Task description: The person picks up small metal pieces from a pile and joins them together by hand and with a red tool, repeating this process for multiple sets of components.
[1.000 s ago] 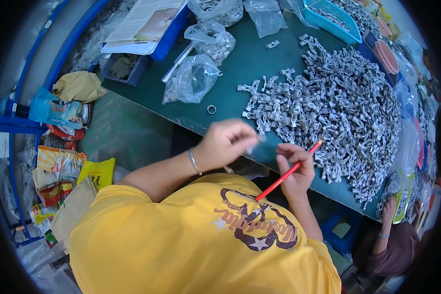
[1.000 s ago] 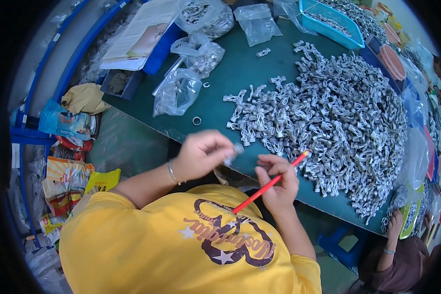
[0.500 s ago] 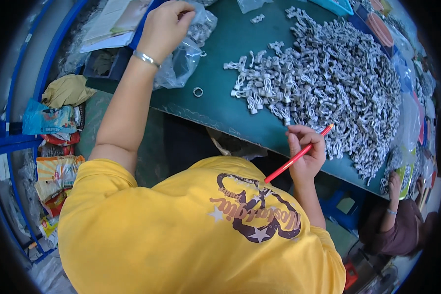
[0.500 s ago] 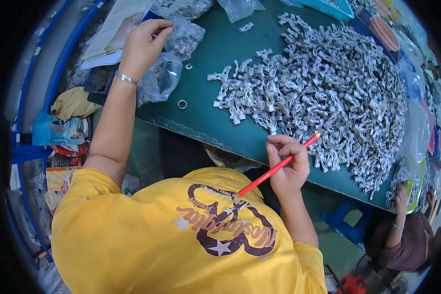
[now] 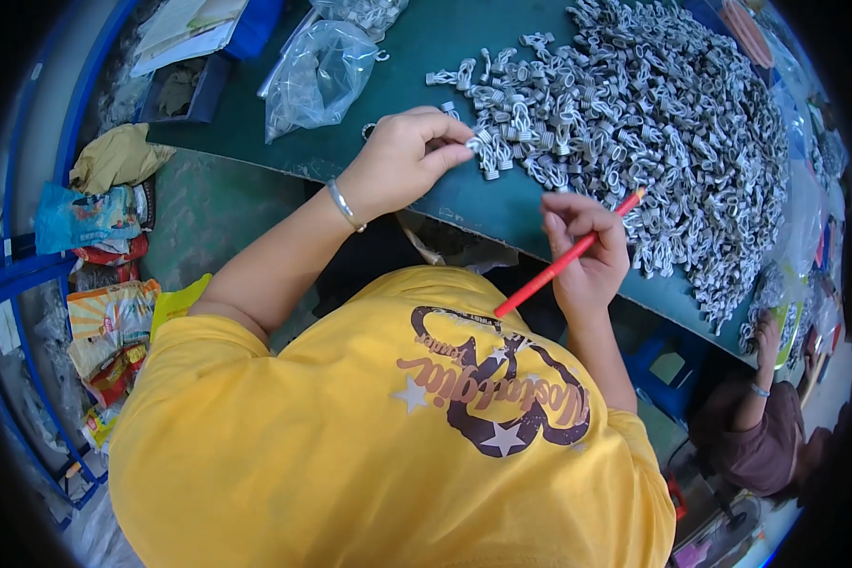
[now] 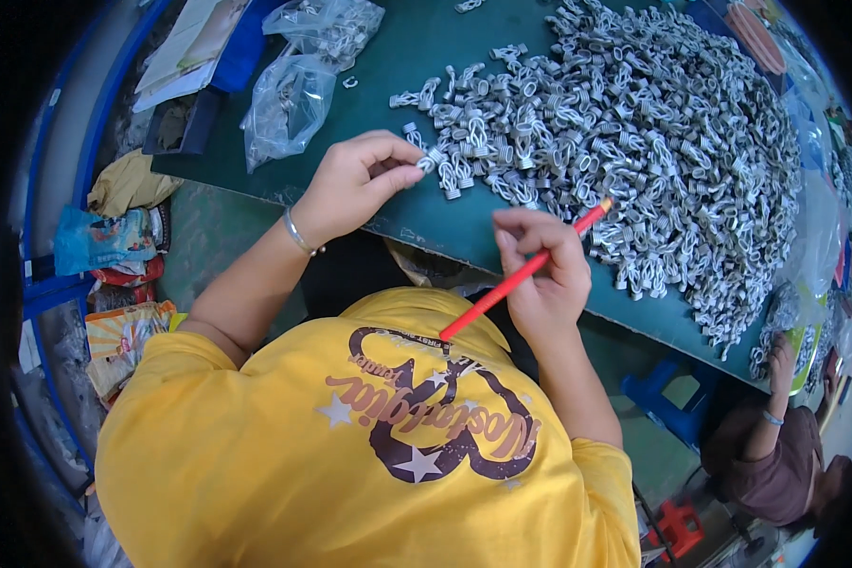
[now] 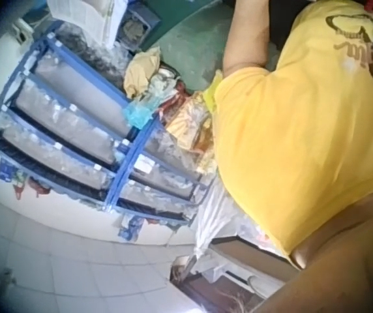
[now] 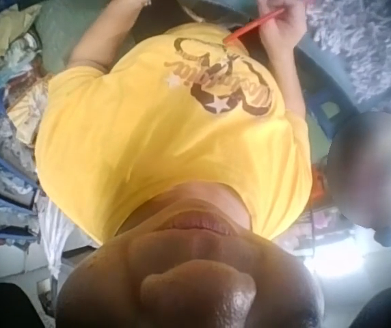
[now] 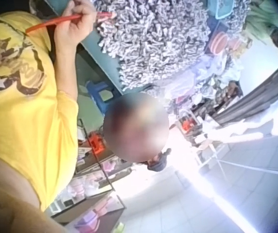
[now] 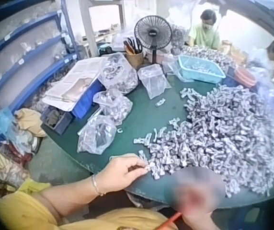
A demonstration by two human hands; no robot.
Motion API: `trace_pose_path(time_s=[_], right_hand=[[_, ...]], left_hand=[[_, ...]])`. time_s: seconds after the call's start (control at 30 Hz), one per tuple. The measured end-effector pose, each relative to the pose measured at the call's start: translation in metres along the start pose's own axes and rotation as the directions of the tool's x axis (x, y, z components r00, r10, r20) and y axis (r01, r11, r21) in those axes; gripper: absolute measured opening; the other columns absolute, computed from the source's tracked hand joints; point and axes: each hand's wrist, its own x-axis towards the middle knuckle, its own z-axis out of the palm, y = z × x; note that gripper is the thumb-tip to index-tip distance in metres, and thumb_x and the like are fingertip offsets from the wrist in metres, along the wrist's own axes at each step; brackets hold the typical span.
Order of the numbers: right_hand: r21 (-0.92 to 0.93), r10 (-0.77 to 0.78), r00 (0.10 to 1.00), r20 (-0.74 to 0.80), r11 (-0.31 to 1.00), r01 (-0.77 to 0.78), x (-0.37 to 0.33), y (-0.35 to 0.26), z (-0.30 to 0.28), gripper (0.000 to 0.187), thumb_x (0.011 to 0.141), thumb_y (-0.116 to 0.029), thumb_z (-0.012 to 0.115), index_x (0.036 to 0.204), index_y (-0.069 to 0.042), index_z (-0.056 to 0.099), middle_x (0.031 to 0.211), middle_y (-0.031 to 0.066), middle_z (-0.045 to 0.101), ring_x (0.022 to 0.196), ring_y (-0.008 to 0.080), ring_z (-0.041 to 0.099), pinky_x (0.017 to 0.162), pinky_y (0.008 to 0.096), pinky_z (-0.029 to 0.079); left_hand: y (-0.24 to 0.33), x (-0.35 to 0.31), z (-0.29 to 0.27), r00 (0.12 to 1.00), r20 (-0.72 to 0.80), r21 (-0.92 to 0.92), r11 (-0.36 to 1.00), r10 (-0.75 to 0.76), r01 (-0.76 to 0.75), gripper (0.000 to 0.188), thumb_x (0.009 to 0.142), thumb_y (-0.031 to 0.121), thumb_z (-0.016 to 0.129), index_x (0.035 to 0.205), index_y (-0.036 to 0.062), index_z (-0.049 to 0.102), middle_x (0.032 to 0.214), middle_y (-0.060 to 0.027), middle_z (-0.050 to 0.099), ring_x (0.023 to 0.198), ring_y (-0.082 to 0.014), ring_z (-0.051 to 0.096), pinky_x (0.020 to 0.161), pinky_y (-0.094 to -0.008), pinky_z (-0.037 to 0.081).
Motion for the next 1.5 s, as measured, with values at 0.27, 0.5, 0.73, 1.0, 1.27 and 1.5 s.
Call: trace_pose_path(time_s=[0.27, 0.5, 0.73, 1.0, 1.27, 1.5], right_hand=[[-0.090, -0.041, 0.966, 0.254, 0.994, 0.066, 0.014, -0.004, 0.007, 0.023, 0.071, 0.009, 0.066, 0.077, -0.001, 0.047, 0.096, 0.0159, 0.063, 0.079, 0.0195, 0.062, 0.067, 0.0252, 0.050], [0.033, -0.101, 0.991, 0.083, 0.995, 0.098, 0.005, -0.001, 0.011, 0.026, 0.071, 0.010, 0.066, 0.075, -0.002, 0.043, 0.089, 0.0168, 0.062, 0.070, 0.0152, 0.058, 0.063, 0.0246, 0.049], [0.491, 0.295, 0.933, 0.205, 0.794, -0.358, -0.002, 0.001, 0.007, 0.021, 0.081, 0.007, 0.057, 0.082, -0.004, 0.040, 0.094, 0.0169, 0.059, 0.076, 0.0183, 0.062, 0.062, 0.0245, 0.052], [0.307, 0.054, 0.997, 0.057, 0.949, -0.069, -0.005, 0.003, 0.006, 0.031, 0.073, 0.011, 0.064, 0.084, -0.004, 0.039, 0.098, 0.0190, 0.057, 0.084, 0.0195, 0.060, 0.074, 0.0274, 0.051], [0.160, -0.162, 0.975, 0.149, 0.978, 0.138, -0.005, -0.010, 0.014, 0.044, 0.067, 0.009, 0.072, 0.087, -0.006, 0.037, 0.095, 0.0188, 0.059, 0.080, 0.0193, 0.060, 0.068, 0.0260, 0.049], [0.058, 0.157, 0.950, 0.270, 0.982, -0.178, -0.013, -0.007, 0.015, 0.032, 0.069, 0.006, 0.071, 0.078, -0.003, 0.042, 0.091, 0.0136, 0.060, 0.075, 0.0132, 0.057, 0.065, 0.0229, 0.046]], left_hand=[[0.021, -0.019, 0.013, 0.952, 0.284, -0.523, 0.814, -0.112, 0.252, 0.015, 0.081, 0.000, 0.061, 0.096, -0.0028, 0.059, 0.086, -0.0039, 0.061, 0.076, -0.0074, 0.058, 0.069, -0.0201, 0.048], [0.019, -0.030, 0.021, 0.968, 0.224, -0.564, 0.795, -0.113, 0.223, 0.024, 0.076, -0.005, 0.065, 0.098, -0.0038, 0.058, 0.088, -0.0050, 0.060, 0.077, -0.0084, 0.058, 0.070, -0.0204, 0.049], [0.029, -0.030, 0.020, 0.995, 0.040, -0.336, 0.939, 0.089, -0.070, 0.019, 0.074, -0.004, 0.067, 0.092, -0.0018, 0.062, 0.082, -0.0059, 0.060, 0.075, -0.0088, 0.058, 0.064, -0.0197, 0.048], [0.035, -0.033, 0.023, 0.981, 0.020, -0.266, 0.947, 0.191, -0.179, 0.021, 0.073, -0.003, 0.067, 0.094, -0.0006, 0.063, 0.086, -0.0068, 0.060, 0.072, -0.0104, 0.058, 0.064, -0.0201, 0.048], [0.025, -0.047, 0.026, 0.986, 0.155, -0.401, 0.909, -0.054, 0.112, 0.023, 0.079, -0.004, 0.062, 0.101, -0.0035, 0.059, 0.090, -0.0050, 0.060, 0.078, -0.0064, 0.057, 0.067, -0.0184, 0.048], [0.011, -0.067, 0.018, 0.923, 0.335, -0.272, 0.918, -0.191, 0.289, 0.021, 0.077, -0.002, 0.064, 0.098, -0.0028, 0.058, 0.081, -0.0050, 0.062, 0.074, -0.0057, 0.059, 0.064, -0.0190, 0.049]])
